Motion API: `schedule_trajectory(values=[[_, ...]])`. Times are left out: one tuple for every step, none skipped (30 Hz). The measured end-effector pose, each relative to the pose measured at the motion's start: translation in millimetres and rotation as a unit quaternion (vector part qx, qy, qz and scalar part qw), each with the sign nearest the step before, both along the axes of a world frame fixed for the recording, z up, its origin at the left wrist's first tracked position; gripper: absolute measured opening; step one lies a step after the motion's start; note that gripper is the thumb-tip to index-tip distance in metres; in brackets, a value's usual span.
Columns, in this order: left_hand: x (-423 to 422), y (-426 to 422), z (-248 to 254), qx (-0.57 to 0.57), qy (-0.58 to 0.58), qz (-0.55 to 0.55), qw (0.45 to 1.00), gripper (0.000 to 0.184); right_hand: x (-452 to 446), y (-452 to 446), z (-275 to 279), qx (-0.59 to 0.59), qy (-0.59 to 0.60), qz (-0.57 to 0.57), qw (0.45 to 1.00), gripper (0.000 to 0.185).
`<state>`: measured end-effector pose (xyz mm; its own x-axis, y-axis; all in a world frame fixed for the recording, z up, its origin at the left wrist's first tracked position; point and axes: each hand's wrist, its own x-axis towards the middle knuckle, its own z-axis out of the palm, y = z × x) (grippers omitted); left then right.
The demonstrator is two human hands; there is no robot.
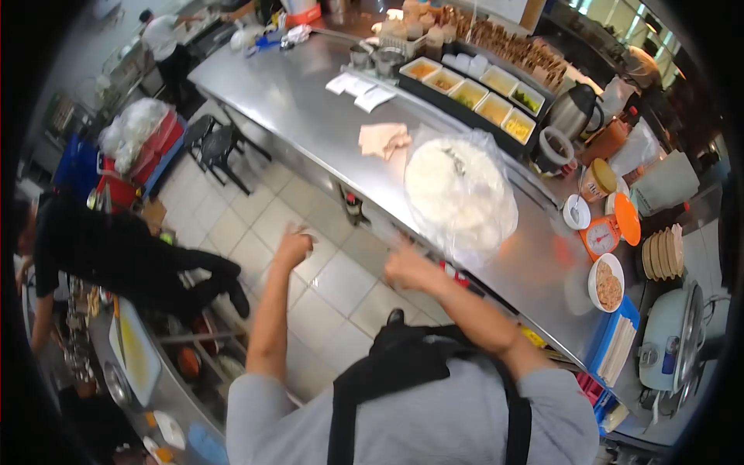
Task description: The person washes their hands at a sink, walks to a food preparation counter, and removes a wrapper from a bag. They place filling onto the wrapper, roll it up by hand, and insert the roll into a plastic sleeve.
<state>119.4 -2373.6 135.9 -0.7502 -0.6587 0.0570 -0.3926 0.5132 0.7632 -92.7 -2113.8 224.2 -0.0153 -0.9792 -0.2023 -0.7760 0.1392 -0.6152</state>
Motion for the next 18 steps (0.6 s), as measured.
schedule_trajectory(values=[[-40,-9,4,-0.124,-0.095,-0.153,0.976,0.035,8,8,14,0.004,-0.166,-0.012,0.986,0.018],[-86,-3,28,-0.058,0.052,-0.085,0.993,0.035,5,10,23,0.010,-0.325,-0.020,0.946,0.024],[-125,4,51,0.020,0.194,-0.013,0.981,0.036,-4,11,21,0.010,-0.315,-0.026,0.949,0.024],[-160,-7,54,-0.076,0.175,-0.027,0.981,0.041,-12,14,16,-0.018,-0.318,-0.089,0.944,0.024],[-193,-17,57,-0.172,0.150,-0.041,0.973,0.046,-14,19,12,-0.047,-0.324,-0.151,0.933,0.025],[-225,-14,66,-0.171,0.168,-0.037,0.970,0.043,-17,22,12,-0.047,-0.322,-0.157,0.933,0.025],[-260,-25,37,-0.275,0.172,-0.003,0.946,0.041,-25,21,16,-0.059,-0.312,-0.185,0.930,0.025],[-276,-29,30,-0.279,0.183,-0.006,0.943,0.041,-34,18,19,-0.075,-0.300,-0.213,0.927,0.025],[-288,-29,24,-0.287,0.057,-0.004,0.956,0.040,-37,17,12,-0.134,-0.331,-0.209,0.910,0.026],[-300,-28,17,-0.288,-0.073,-0.002,0.955,0.039,-49,16,8,-0.138,-0.325,-0.212,0.911,0.026],[-318,-44,-10,-0.298,-0.025,0.003,0.954,0.031,-56,18,8,-0.127,-0.382,-0.249,0.881,0.027],[-310,-32,12,-0.298,-0.028,-0.003,0.954,0.031,-61,20,6,-0.115,-0.442,-0.284,0.843,0.028],[-299,-21,36,-0.167,-0.007,0.011,0.986,0.027,-72,20,1,-0.076,-0.495,-0.306,0.810,0.038],[-295,-8,62,-0.035,0.020,0.022,0.999,0.023,-75,15,-12,-0.086,-0.494,-0.309,0.808,0.038],[-283,3,64,-0.066,0.158,0.005,0.985,0.023,-79,3,-22,-0.080,-0.566,-0.344,0.745,0.045],[-262,30,107,-0.060,0.036,-0.029,0.997,0.028,-86,-10,-24,-0.083,-0.632,-0.378,0.671,0.052],[-233,71,164,-0.030,-0.046,-0.070,0.996,0.036,-86,-29,-20,-0.099,-0.685,-0.400,0.600,0.060],[-215,75,142,-0.048,-0.025,-0.176,0.983,0.044,-81,-49,-17,-0.109,-0.736,-0.415,0.524,0.068]])
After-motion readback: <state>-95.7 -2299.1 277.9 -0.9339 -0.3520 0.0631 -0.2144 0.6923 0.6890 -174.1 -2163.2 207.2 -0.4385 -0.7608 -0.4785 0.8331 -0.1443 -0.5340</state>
